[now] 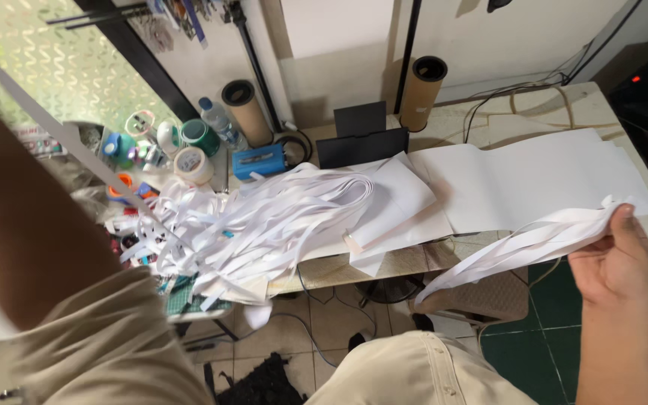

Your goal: The person pulls white ribbon strips from rolls on a shelf, cuts lengths with scissors, gathers strips into a bunch, and ties them together by hand. They then carry the finished bundle and hang it on a hook beneath a shelf.

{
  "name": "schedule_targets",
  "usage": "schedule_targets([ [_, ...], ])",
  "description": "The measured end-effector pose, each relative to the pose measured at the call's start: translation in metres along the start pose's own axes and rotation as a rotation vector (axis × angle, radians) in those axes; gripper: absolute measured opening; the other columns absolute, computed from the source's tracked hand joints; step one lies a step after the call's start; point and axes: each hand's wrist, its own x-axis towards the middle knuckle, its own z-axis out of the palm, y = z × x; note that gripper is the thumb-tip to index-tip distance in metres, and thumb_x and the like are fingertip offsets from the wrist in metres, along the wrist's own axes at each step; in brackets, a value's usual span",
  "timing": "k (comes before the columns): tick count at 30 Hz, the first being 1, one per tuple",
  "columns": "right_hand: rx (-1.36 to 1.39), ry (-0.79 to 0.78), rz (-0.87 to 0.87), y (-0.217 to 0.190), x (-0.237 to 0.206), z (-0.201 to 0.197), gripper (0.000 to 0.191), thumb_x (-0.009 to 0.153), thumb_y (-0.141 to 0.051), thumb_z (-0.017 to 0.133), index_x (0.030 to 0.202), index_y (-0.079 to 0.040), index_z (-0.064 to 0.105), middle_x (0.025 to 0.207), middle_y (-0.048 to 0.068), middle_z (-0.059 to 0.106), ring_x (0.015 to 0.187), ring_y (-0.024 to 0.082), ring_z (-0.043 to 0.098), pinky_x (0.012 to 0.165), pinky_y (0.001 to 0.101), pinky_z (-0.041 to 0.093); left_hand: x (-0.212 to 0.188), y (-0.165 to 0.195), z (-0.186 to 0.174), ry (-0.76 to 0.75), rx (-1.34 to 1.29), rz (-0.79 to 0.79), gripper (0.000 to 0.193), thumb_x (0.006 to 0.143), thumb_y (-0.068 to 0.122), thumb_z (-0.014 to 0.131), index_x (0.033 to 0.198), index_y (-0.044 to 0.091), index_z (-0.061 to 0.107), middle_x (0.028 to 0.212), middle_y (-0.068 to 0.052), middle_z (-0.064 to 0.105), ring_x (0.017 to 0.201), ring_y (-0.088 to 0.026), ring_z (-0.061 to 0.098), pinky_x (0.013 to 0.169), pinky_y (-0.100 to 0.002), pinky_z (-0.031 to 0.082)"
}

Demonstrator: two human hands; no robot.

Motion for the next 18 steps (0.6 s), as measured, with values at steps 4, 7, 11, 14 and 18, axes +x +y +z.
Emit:
schedule_targets([
  [4, 0.047, 0.024, 0.027, 0.013, -0.001, 0.007, 0.044, 0.113, -0.027, 0.051, 0.147, 0.000, 0.050, 0.150, 0.009, 0.058, 0.142, 0.022, 0.055, 0.120, 0.0453, 0.039, -0.083, -0.008, 0.026, -0.062, 0.232, 0.339, 0.017, 0.103, 0.020, 0.063, 0.106, 0.006, 0.071, 0.096, -0.011, 0.072, 0.084, -0.025, 0.065, 0.071, -0.039, 0.049],
  [7, 0.078, 0.127, 0.032, 0.026, 0.002, 0.002, 0.033, 0.113, -0.024, 0.054, 0.137, -0.002, 0.056, 0.140, 0.009, 0.063, 0.134, 0.022, 0.060, 0.117, 0.0449, 0.044, -0.065, -0.044, 0.050, -0.068, 0.463, 0.380, 0.014, 0.102, 0.017, 0.064, 0.104, 0.005, 0.070, 0.097, -0.013, 0.072, 0.087, -0.029, 0.065, 0.075, -0.042, 0.049],
  [11, 0.168, -0.002, 0.079, 0.043, 0.006, -0.014, 0.027, 0.114, -0.024, 0.056, 0.129, -0.003, 0.062, 0.127, 0.008, 0.067, 0.122, 0.022, 0.062, 0.109, 0.0421, 0.050, -0.169, -0.068, 0.090, -0.283, 0.769, 0.027, 0.009, 0.101, 0.012, 0.066, 0.102, 0.003, 0.070, 0.098, -0.017, 0.071, 0.092, -0.034, 0.065, 0.079, -0.047, 0.049],
  [14, 0.214, -0.034, 0.078, 0.061, 0.012, -0.022, 0.019, 0.113, -0.021, 0.060, 0.121, -0.004, 0.064, 0.120, 0.007, 0.067, 0.115, 0.020, 0.064, 0.106, 0.0402, 0.051, -0.366, -0.037, 0.095, -0.673, 0.817, -0.306, 0.006, 0.100, 0.008, 0.067, 0.100, 0.002, 0.070, 0.099, -0.019, 0.071, 0.095, -0.038, 0.065, 0.083, -0.050, 0.049],
  [18, 0.164, 0.040, 0.089, 0.085, 0.019, -0.019, 0.014, 0.104, -0.016, 0.068, 0.113, -0.005, 0.069, 0.113, 0.004, 0.070, 0.105, 0.015, 0.066, 0.102, 0.0330, 0.051, -0.513, 0.033, 0.094, -1.033, 0.616, -0.430, 0.026, 0.092, 0.007, 0.061, 0.117, 0.006, 0.069, 0.117, -0.015, 0.073, 0.109, -0.032, 0.068, 0.095, -0.048, 0.052],
])
